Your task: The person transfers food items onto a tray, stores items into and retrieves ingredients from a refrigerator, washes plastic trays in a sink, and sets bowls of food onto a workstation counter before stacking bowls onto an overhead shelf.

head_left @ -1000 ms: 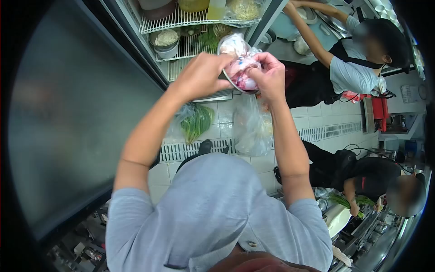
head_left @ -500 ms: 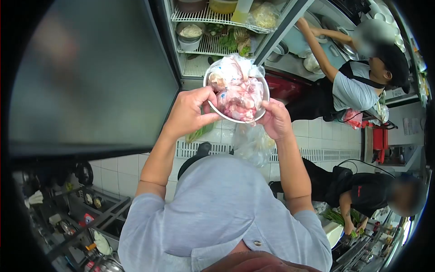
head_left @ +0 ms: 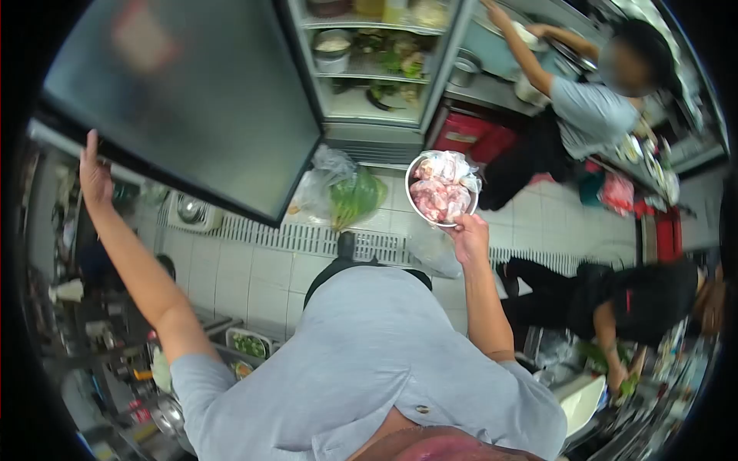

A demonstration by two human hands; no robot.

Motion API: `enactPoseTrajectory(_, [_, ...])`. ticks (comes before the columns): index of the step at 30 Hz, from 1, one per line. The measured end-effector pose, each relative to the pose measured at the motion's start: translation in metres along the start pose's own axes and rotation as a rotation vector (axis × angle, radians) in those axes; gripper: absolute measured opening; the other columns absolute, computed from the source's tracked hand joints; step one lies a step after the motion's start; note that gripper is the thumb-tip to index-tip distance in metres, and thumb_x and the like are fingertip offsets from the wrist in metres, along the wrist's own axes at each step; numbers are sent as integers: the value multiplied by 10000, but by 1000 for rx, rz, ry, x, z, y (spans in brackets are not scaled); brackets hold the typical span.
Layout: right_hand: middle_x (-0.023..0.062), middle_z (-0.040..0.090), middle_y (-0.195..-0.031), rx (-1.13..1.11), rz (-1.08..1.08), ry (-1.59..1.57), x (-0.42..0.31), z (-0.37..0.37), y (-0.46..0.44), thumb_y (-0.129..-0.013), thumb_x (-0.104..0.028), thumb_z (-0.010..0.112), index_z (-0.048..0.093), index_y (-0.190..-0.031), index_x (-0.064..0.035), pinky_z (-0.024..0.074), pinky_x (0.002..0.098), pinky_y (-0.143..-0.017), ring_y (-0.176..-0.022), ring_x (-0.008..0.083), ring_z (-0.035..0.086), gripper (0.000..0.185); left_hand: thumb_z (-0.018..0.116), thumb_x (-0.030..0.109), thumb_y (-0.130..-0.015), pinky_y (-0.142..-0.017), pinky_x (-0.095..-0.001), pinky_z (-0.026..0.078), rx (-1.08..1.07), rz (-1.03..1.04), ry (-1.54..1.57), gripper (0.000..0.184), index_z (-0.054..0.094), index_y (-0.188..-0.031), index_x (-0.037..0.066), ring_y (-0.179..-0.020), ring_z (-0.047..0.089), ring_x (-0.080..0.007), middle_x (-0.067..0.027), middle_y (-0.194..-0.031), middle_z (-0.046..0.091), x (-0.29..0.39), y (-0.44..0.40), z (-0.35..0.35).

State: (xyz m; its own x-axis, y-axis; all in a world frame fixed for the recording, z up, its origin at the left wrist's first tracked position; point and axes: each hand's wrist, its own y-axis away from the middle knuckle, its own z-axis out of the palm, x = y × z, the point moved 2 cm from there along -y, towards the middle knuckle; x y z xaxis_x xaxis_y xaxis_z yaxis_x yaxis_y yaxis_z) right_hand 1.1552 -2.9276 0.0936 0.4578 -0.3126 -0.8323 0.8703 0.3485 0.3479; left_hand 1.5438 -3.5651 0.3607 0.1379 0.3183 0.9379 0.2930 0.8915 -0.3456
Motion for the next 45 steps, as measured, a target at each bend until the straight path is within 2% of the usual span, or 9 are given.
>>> enactPoseTrajectory(7, [40, 463, -619, 201, -143, -415, 12, -118, 52, -815, 40, 515, 510, -725, -25, 586, 557, -832, -616, 193, 568, 112, 420, 65, -988, -1129, -414, 331, -184, -65, 90, 503, 389, -1490, 55, -1315, 487, -278, -195, -1403, 521, -44, -28, -21])
enactPoseTrajectory(14, [73, 463, -671, 792, -313, -601, 25, -158, 176, -791, 87, 471, 514, -898, 55, 559, 628, -882, -648, 262, 579, 119, 655, 462, -928, -863, -367, 461, -92, 561, -582, 618, 553, -1146, -107, -920, 572, -240, -174, -1056, 630, 24, 87, 61])
enactPoseTrajectory(17, [104, 490, -779, 1011, -361, -553, 44, -180, 205, -807, 95, 451, 484, -1079, 95, 539, 651, -904, -713, 274, 590, 274, 620, 310, -981, -904, -342, 464, -385, 489, -352, 505, 518, -1228, -119, -983, 582, -220, -178, -1112, 631, -1, 65, 73])
enactPoseTrajectory(23, [210, 539, -1354, 538, -556, -219, 117, -180, 313, -923, -59, 510, 481, -1336, 78, 420, 525, -1105, -1256, 339, 530, 436, 767, 208, -810, -626, -377, 469, -533, 771, -358, 259, 641, -882, -7, -685, 569, -267, -142, -826, 595, 90, 188, 185])
enactPoseTrajectory(29, [163, 645, -997, 749, -227, -289, 216, -207, 291, -802, 19, 546, 542, -1171, 80, 524, 566, -972, -890, 276, 658, 373, 744, 271, -811, -700, -423, 509, -988, 775, -18, 369, 604, -1044, 22, -781, 638, -322, -163, -906, 626, 59, 189, 268])
enactPoseTrajectory(35, [84, 552, -722, 607, -123, -384, 228, -52, 244, -764, 45, 570, 562, -952, 76, 567, 585, -900, -661, 223, 603, 190, 798, 279, -786, -811, -360, 536, -100, 675, -275, 455, 618, -1080, -18, -885, 666, -242, -131, -965, 661, 2, -22, 229])
enactPoseTrajectory(36, [82, 551, -721, 584, -104, -359, 219, -21, 229, -764, 46, 569, 560, -951, 73, 569, 577, -894, -665, 224, 605, 190, 693, 223, -869, -581, -346, 534, 256, 1052, -305, 437, 525, -1150, -67, -651, 677, -266, -187, -848, 666, -39, -79, 236])
enactPoseTrajectory(39, [62, 535, -711, 452, -53, -271, 214, 6, 189, -774, 37, 566, 557, -920, 36, 575, 523, -867, -669, 213, 601, 146, 778, 287, -817, -767, -333, 526, -226, 358, -270, 393, 598, -1020, 3, -799, 628, -202, -77, -883, 631, -89, -171, 248])
enactPoseTrajectory(45, [22, 534, -730, 214, -7, -41, 184, 64, 53, -792, 10, 578, 554, -853, -2, 556, 364, -705, -637, 141, 548, 67, 768, 346, -808, -562, -303, 438, -360, 127, -104, 419, 601, -943, -14, -673, 520, -131, -43, -762, 560, -105, -176, 258])
